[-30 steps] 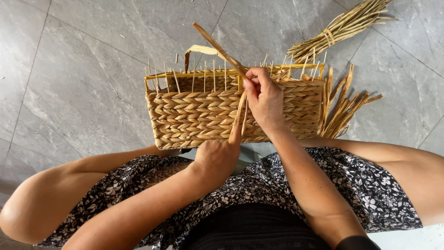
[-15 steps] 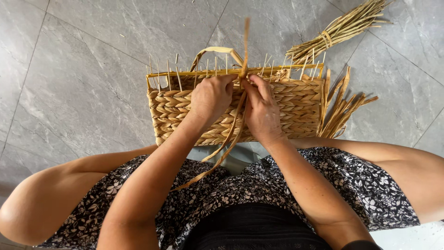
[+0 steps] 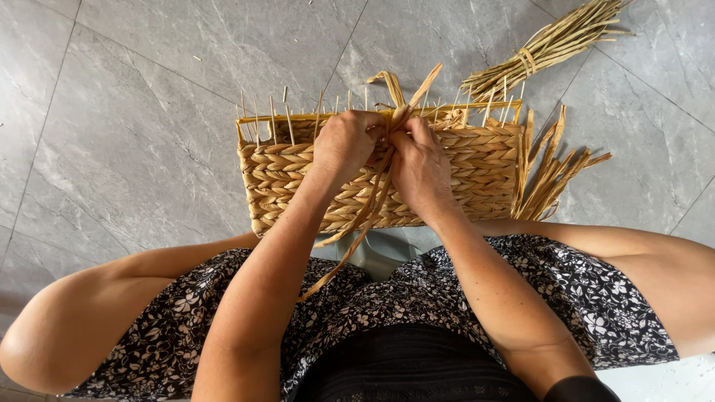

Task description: The person sits on the floor with a woven water hyacinth basket on their lap and weaves flat palm-leaf strips around the basket's rim, threading and tightening the strips over and under the protruding stakes to bind the edge. They pull each strip taut, work around the rim, and reach for additional strips from a bundle beside them.

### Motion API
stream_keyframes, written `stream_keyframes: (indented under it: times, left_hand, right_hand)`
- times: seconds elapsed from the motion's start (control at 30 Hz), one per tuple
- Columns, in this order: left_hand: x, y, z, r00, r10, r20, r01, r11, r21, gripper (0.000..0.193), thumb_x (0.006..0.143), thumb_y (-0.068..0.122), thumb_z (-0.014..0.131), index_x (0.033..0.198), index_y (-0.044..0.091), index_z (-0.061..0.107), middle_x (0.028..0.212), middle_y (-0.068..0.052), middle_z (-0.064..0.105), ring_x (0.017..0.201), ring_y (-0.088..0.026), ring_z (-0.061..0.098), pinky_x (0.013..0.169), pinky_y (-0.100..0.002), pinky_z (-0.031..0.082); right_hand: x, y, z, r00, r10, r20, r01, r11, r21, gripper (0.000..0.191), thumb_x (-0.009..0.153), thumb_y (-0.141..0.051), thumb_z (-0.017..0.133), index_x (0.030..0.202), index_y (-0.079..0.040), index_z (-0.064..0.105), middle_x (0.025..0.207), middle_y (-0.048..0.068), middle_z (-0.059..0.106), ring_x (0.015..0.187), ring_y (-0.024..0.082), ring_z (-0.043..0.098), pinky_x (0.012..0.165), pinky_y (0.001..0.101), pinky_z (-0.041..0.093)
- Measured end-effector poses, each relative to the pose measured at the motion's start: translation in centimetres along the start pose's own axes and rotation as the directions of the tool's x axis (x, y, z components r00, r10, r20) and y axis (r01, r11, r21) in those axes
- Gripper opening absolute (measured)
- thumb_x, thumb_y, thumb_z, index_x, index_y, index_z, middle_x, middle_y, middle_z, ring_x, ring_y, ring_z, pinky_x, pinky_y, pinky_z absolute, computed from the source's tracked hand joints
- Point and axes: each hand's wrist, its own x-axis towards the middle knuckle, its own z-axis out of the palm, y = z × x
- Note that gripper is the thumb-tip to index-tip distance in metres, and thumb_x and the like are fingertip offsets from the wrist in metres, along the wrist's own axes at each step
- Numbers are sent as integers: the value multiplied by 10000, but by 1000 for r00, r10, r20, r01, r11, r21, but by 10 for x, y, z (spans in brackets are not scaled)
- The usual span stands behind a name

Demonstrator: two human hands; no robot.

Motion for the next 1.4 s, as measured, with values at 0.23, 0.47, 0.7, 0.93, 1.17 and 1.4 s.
stream_keyframes:
  times: [0.23,0.47,0.7,0.93,1.17,1.4]
  left_hand:
    - [0,-8,23,983,72,-171,-45,986,160,198,950,321,655,1074,202,755,809,-133,757,725,-303,732,648,-453,587]
    - [-7,-34,46,926,-133,-353,-176,675,-716,107,968,141,622,982,60,691,775,-31,705,555,-86,603,443,-274,494]
    - [-22,-39,30,967,-12,-253,-114,870,-480,227,965,279,691,904,66,642,677,12,605,514,-63,496,460,-261,405]
    - [-27,-29,54,831,-49,-554,-305,792,-529,300,1021,245,756,864,67,573,744,4,611,648,-72,499,596,-246,455]
    - [-45,-26,55,707,144,-693,-364,913,-182,195,861,53,801,874,35,607,998,-109,648,626,-122,559,534,-279,474]
    - [-41,-11,30,825,174,-538,-284,950,-128,347,919,212,805,1090,44,553,952,-76,711,794,-229,722,644,-360,577]
  right_hand:
    - [1,15,-6,954,290,73,-296,882,366,254,960,11,573,1112,-97,745,1135,19,728,729,184,634,607,337,529]
    - [5,71,-43,860,498,-114,-154,466,871,227,1055,42,550,1175,-40,725,1078,89,737,768,102,692,653,244,581]
    - [-2,91,-39,823,550,-146,-102,396,913,172,1072,22,569,1172,-17,703,1056,73,742,752,79,640,640,218,514]
    - [1,98,-47,798,584,-149,-98,369,924,171,1067,27,566,1158,-19,703,1019,70,744,713,74,632,613,212,510]
    - [-3,96,-47,798,556,-232,-80,479,874,178,1071,38,570,1155,-36,708,1035,55,746,716,53,616,615,198,504]
    - [3,60,-36,951,207,-229,-59,850,523,207,1073,-38,682,1231,-164,728,1038,-8,707,742,32,593,587,179,499]
